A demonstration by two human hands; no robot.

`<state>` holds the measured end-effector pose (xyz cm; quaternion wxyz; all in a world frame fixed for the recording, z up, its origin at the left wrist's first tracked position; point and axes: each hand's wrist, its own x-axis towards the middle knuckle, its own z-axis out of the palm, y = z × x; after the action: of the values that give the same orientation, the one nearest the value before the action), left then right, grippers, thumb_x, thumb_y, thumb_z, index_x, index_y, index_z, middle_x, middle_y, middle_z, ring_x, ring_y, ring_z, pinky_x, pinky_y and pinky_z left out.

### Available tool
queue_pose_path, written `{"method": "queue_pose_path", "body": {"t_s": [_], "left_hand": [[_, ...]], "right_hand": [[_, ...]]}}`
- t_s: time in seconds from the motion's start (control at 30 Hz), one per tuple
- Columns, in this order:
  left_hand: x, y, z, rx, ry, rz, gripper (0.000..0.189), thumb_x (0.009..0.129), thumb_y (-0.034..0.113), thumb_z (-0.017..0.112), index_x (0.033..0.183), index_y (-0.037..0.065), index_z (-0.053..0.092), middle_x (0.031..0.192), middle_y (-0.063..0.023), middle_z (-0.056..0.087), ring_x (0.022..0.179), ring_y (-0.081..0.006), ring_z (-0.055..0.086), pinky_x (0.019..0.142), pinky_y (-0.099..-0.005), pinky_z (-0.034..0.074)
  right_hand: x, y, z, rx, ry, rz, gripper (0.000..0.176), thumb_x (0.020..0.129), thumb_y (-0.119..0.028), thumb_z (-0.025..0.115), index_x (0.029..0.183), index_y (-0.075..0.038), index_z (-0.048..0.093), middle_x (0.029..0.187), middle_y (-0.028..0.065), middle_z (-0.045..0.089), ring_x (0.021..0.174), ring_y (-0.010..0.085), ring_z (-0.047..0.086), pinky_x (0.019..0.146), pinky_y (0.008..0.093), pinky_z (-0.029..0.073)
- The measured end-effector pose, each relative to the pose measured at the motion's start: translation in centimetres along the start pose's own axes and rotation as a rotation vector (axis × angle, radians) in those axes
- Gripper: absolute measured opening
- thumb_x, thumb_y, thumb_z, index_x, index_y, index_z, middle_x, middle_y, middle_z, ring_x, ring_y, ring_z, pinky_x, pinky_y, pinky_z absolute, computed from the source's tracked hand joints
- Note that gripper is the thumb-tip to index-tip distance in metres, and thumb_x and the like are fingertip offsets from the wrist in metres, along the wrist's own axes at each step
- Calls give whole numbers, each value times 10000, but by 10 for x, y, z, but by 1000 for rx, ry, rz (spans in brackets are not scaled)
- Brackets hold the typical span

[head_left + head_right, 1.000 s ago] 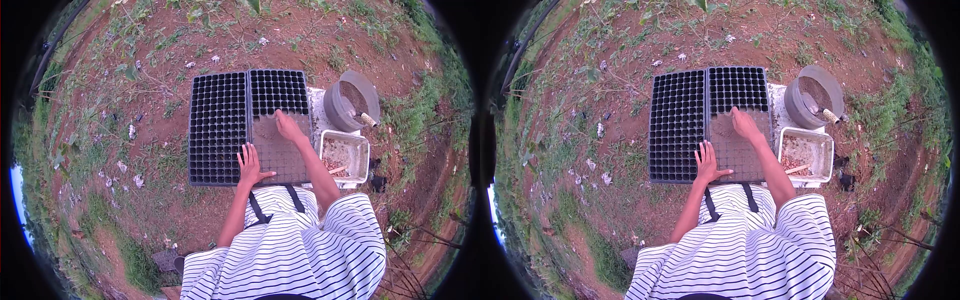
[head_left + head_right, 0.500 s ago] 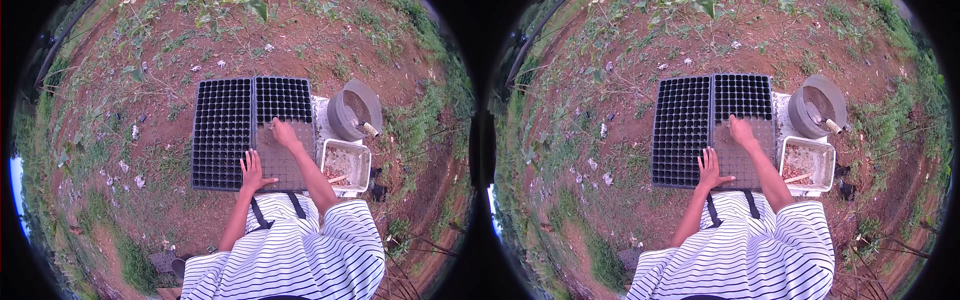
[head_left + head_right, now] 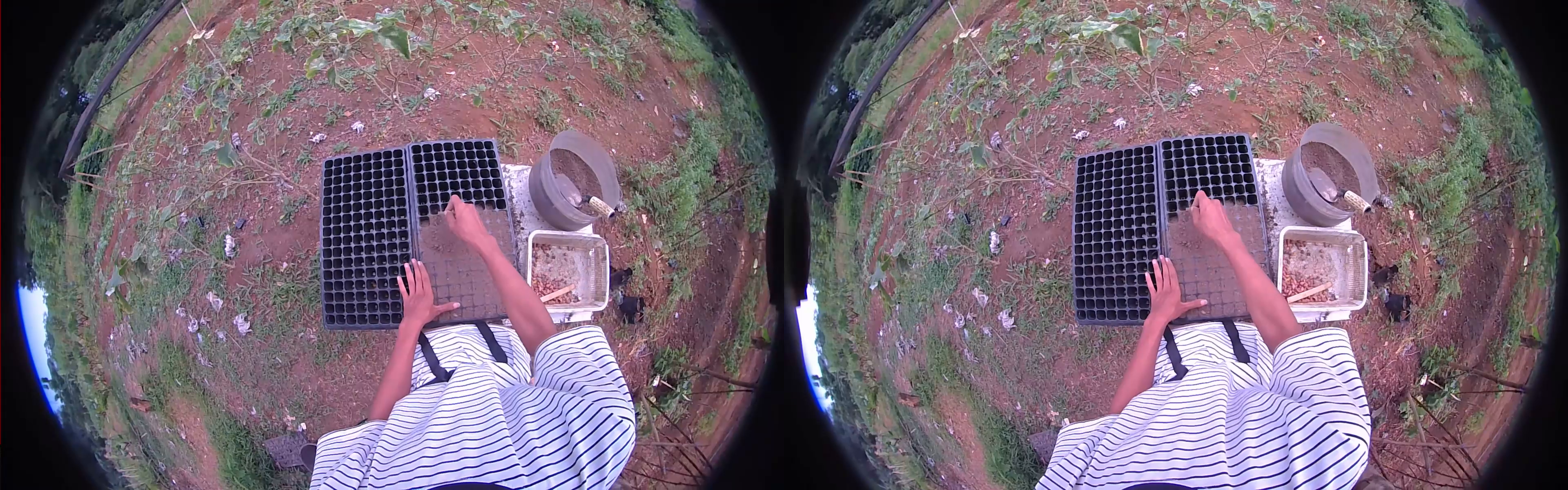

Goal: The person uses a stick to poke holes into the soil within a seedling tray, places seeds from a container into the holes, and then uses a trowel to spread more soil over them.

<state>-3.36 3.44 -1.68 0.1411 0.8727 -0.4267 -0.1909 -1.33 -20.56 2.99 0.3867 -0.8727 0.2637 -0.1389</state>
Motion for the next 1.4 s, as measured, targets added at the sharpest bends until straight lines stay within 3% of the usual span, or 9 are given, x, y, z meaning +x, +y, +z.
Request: {"method": "queue_pose_path", "body": {"t_s": [0.2, 0.27, 0.37, 0.53, 0.6, 0.7, 1.13, 1.33, 1.4], "left_hand": [[1, 2, -4, 15, -21, -14, 1494, 570, 829, 660, 1470, -133, -46, 1563, -311, -48, 1463, -431, -74, 1129, -638, -5], [1, 2, -5, 20, -18, -14, 1494, 571, 829, 659, 1470, -132, -49, 1564, -310, -51, 1463, -429, -74, 1130, -636, -6], [1, 3, -5, 22, -27, -15, 1493, 574, 829, 658, 1471, -129, -53, 1565, -305, -58, 1465, -423, -79, 1131, -634, -8], [1, 2, -5, 8, -34, -8, 1486, 581, 829, 653, 1473, -126, -54, 1568, -296, -69, 1466, -414, -90, 1133, -628, -13], [1, 4, -8, 21, -56, -34, 1479, 586, 827, 652, 1474, -124, -53, 1570, -294, -69, 1466, -414, -91, 1137, -621, -17], [1, 4, -11, 21, -58, -30, 1477, 588, 824, 654, 1474, -124, -51, 1569, -296, -64, 1466, -416, -88, 1138, -617, -19], [1, 4, -11, -18, -68, -36, 1497, 569, 806, 688, 1475, -114, -70, 1568, -294, -77, 1465, -411, -103, 1137, -617, -39], [1, 3, -12, -8, -81, -47, 1495, 575, 808, 684, 1476, -110, -77, 1568, -291, -92, 1464, -406, -114, 1137, -614, -49], [2, 4, -12, -7, -90, -47, 1490, 581, 807, 681, 1476, -109, -80, 1568, -291, -92, 1463, -408, -122, 1136, -611, -54]], "right_hand": [[-5, 11, 29, -137, -112, -72, 89, 801, -23, 571, 881, -7, 536, 731, 222, 633, 723, 428, 621, 739, 503, 486], [-11, 10, 32, -232, 41, -223, 111, 779, -30, 584, 868, -15, 518, 702, 213, 614, 714, 419, 595, 796, 505, 453], [-7, 5, 33, -100, 91, -195, 120, 758, -34, 596, 834, -18, 505, 672, 200, 593, 735, 407, 569, 817, 508, 422], [1, -14, 10, -117, 157, -143, 50, 744, -23, 565, 771, -15, 525, 633, 224, 581, 636, 459, 550, 711, 544, 456], [4, -7, 16, -79, 30, -132, 100, 717, -39, 622, 776, -18, 544, 623, 211, 578, 604, 431, 567, 655, 492, 484], [3, 12, 37, -163, 28, -121, 123, 711, -52, 638, 788, -16, 549, 654, 212, 597, 655, 425, 582, 636, 503, 479], [-7, 11, 30, -126, 12, -93, 147, 709, -64, 656, 790, -16, 543, 685, 211, 611, 728, 432, 588, 712, 511, 487], [-22, -3, 15, -66, 132, -33, 136, 756, -81, 635, 832, -26, 536, 732, 220, 613, 816, 441, 577, 768, 526, 460], [-34, 6, 9, -10, 320, -58, 151, 787, -75, 646, 886, -24, 543, 763, 218, 601, 778, 410, 557, 705, 507, 456]]}}
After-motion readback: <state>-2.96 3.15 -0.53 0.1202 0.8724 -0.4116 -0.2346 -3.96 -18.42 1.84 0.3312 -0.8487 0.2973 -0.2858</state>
